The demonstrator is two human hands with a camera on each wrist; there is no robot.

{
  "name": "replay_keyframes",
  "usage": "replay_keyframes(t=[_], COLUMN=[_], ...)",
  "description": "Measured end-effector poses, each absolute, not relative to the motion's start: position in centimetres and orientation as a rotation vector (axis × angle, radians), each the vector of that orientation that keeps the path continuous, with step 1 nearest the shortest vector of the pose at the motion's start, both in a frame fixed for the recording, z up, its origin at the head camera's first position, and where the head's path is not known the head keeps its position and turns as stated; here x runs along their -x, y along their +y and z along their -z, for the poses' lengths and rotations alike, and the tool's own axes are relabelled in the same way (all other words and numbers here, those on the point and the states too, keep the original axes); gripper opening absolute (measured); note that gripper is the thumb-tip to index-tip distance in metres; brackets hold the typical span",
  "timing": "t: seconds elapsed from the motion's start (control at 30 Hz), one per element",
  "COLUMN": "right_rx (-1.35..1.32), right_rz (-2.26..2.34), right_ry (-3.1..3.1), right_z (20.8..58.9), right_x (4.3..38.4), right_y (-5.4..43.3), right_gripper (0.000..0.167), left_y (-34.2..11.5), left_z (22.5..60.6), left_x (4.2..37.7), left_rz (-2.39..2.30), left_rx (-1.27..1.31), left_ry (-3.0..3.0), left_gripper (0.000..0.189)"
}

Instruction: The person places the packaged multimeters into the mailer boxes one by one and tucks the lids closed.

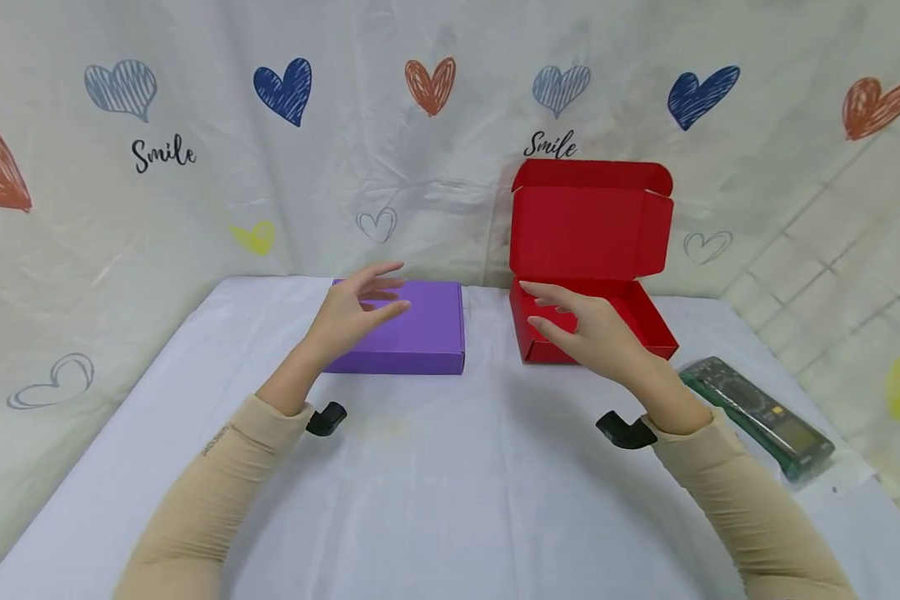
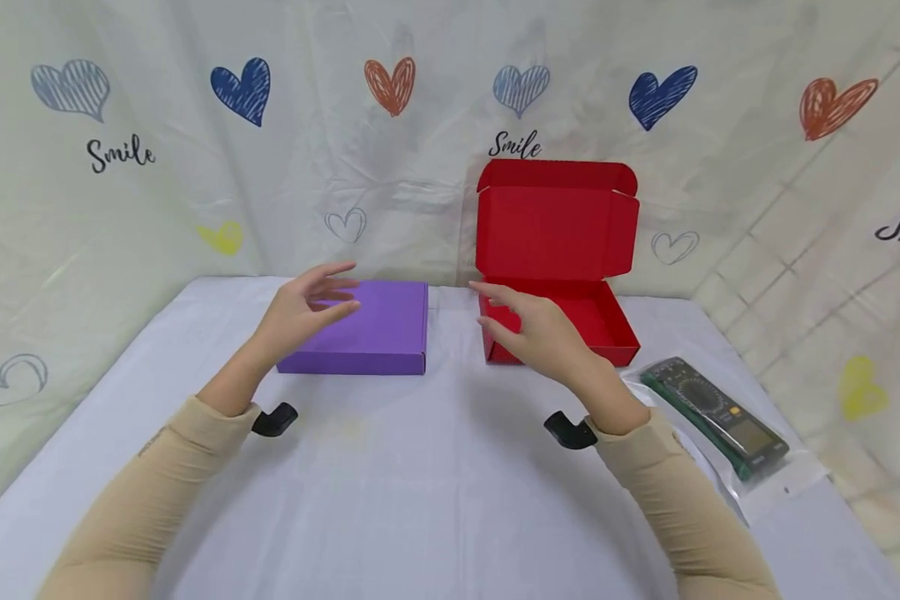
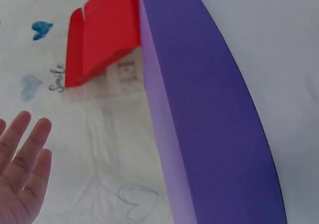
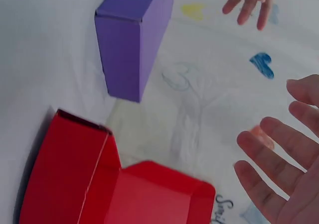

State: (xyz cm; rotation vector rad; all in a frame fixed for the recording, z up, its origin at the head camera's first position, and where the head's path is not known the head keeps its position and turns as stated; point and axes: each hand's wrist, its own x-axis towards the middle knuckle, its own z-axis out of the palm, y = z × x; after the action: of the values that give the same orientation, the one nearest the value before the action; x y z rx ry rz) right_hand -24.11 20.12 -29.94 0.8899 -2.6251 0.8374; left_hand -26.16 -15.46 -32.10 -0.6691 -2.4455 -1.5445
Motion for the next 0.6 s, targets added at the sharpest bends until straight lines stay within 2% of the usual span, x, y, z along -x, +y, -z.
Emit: replay_keyframes(t=[0.3,0.6], right_rx=[-0.736,-0.512], right_rz=[-0.861,-0.951], right_ry=[-2.489,-2.376], right_z=[29.2,28.7], right_x=[24.0,23.8], right_y=[23.8,28.5], right_gripper=[0.055,0.048], left_y=[-12.1,-7.9], left_z=[31.6,31.3], left_x=[27.1,28.4], left_rz=[1.64,1.748], left_rx=[0.777,0.725], left_ry=[-2.298,-2.214], left_gripper=[0.051,0.052])
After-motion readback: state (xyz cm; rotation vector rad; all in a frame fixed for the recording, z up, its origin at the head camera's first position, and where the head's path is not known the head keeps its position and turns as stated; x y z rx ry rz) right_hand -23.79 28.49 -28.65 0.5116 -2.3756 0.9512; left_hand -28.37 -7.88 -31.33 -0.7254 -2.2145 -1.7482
